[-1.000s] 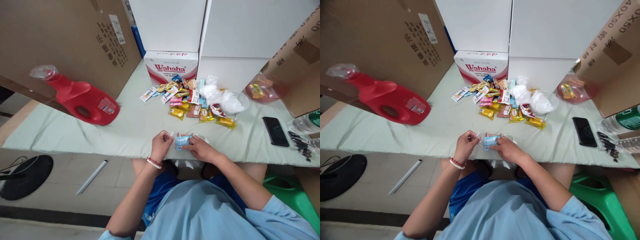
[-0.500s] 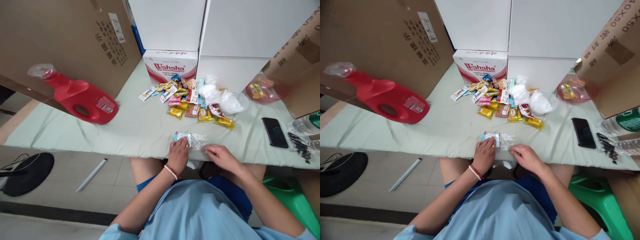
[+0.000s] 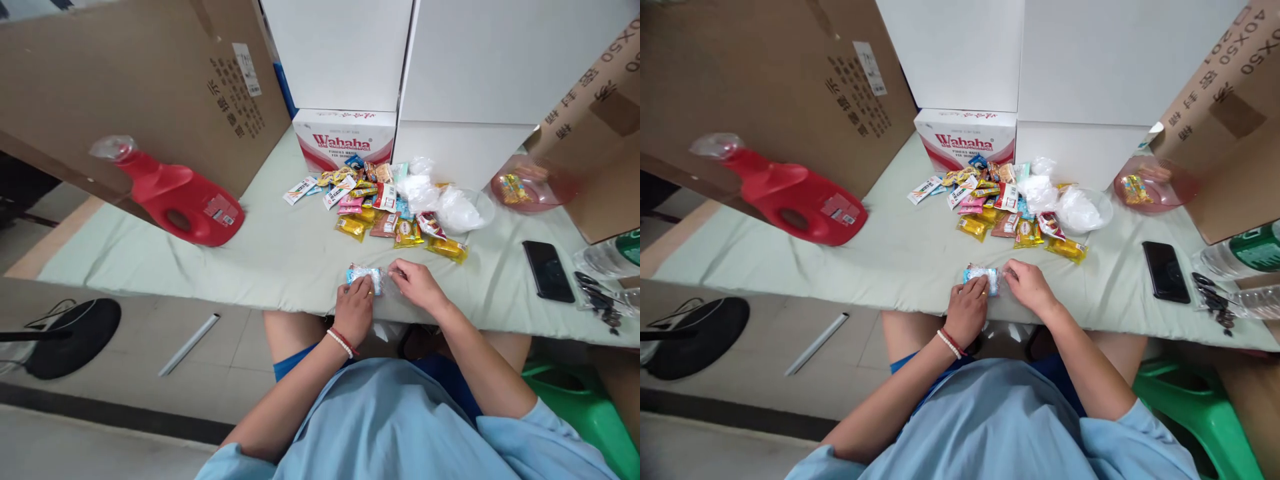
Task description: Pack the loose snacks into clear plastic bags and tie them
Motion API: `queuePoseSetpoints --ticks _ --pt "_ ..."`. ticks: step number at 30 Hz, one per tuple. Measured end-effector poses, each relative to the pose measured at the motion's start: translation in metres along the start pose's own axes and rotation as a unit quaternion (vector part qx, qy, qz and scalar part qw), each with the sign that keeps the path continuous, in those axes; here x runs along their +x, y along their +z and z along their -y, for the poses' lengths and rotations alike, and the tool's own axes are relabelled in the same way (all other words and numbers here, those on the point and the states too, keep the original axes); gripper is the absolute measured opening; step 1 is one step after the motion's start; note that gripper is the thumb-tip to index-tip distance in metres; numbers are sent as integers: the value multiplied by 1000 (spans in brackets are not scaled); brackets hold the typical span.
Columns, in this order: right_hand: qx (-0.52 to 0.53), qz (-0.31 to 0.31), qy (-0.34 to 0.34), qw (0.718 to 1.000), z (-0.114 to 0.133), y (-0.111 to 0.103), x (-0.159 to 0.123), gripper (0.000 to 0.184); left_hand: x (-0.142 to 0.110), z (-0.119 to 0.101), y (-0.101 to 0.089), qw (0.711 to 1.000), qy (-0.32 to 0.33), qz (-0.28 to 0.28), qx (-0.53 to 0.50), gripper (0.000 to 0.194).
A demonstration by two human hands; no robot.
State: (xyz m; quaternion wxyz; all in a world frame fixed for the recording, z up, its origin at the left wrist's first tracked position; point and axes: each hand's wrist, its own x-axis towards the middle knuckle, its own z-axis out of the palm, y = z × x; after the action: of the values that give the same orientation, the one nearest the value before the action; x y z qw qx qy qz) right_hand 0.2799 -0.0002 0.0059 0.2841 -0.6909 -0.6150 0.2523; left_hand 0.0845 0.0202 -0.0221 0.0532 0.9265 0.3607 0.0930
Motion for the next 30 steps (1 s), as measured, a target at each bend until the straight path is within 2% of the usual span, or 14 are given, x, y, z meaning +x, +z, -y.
queuePoseSetpoints --ticks 3,5,8,10,12,13,15,18,21,24,26,28,30 --pt "28 33 -7 999 27 17 29 12 4 -2 -2 1000 -2 5 -10 34" --pt "20 61 -6 998 35 33 45 13 2 4 -6 999 -5 4 -51 31" --pt "5 68 -2 998 33 48 53 16 -11 28 -13 982 -30 -57 -179 29" --pt "12 60 -11 998 26 52 50 17 -19 48 -14 954 -110 -140 -242 27" --pt "30 50 -26 998 19 53 45 18 -19 62 -10 927 -216 -183 -246 28" --pt "42 44 -31 998 17 54 42 18 -16 65 -6 922 -250 -176 -238 27" --pt "64 29 -35 997 15 55 37 17 -4 63 3 927 -259 -141 -231 22" --pt "115 -5 -15 993 16 54 24 15 12 39 7 939 -217 -119 -239 20" --pt "244 -19 36 969 12 43 -1 23 15 6 -2 940 -159 -145 -264 32" --pt "350 -27 108 930 0 28 -32 35 5 -23 -10 951 -35 -154 -266 47" --pt "347 -54 149 924 -11 21 -48 38 -2 -39 -9 955 72 -121 -261 50" --pt "317 -74 167 931 -23 19 -61 36 -7 -51 -4 949 174 -61 -256 40" --pt "302 -79 165 936 -33 18 -70 32 -8 -54 0 934 248 -16 -257 29"
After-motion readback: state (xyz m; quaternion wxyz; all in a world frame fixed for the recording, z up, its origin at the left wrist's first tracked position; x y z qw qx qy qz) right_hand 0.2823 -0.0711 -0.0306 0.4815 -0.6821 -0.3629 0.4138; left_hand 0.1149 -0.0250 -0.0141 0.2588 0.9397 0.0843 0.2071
